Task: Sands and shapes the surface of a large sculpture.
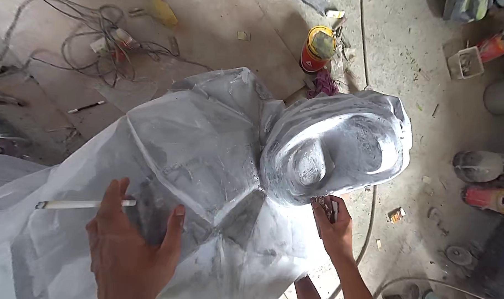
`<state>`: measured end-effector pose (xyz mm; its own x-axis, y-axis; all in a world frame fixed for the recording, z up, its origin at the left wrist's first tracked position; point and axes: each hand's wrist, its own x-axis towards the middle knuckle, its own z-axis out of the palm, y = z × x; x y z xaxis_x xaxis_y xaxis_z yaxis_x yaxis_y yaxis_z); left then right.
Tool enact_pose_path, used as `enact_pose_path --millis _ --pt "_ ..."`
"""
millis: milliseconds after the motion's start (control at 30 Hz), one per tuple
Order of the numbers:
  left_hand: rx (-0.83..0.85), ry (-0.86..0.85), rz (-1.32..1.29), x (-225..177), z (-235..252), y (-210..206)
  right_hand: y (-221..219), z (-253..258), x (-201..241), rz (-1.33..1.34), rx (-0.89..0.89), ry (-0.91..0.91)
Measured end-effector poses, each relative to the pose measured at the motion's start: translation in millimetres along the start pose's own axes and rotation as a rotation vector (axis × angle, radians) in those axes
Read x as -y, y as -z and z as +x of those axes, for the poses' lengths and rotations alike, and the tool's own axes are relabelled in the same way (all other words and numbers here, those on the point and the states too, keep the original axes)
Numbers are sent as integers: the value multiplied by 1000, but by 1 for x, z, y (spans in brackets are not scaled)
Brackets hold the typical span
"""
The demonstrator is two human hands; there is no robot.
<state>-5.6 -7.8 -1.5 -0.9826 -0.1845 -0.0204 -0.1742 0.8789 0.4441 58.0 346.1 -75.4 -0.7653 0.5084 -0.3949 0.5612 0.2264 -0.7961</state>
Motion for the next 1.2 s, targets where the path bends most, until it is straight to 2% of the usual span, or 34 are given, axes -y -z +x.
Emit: enact_pose_path --millis 67,167,233,367,467,700,900,1033,1200 --pt "14 6 -2 -3 2 1 -13 -6 3 -10 -13 -46" --pt "23 10 16 -6 3 2 -30 -15 19 -182 -32 -138" --pt "22 4 30 -7 3 3 -35 -18 25 -274 -114 -156" --pt "19 13 51 -9 2 2 -46 -18 25 -190 -269 -206" --pt "13 15 68 -10 4 2 -48 -19 27 -145 -253 -190" --pt "3 3 84 -7 3 0 -60 -25 42 -299 -262 -154" --pt "11 8 99 -3 1 -1 -61 -27 47 -350 -269 -197" --pt "8 -1 110 -5 2 -3 -48 -15 48 -356 -185 -191" --pt "7 20 112 -6 2 -2 -54 -24 50 -404 -196 -164"
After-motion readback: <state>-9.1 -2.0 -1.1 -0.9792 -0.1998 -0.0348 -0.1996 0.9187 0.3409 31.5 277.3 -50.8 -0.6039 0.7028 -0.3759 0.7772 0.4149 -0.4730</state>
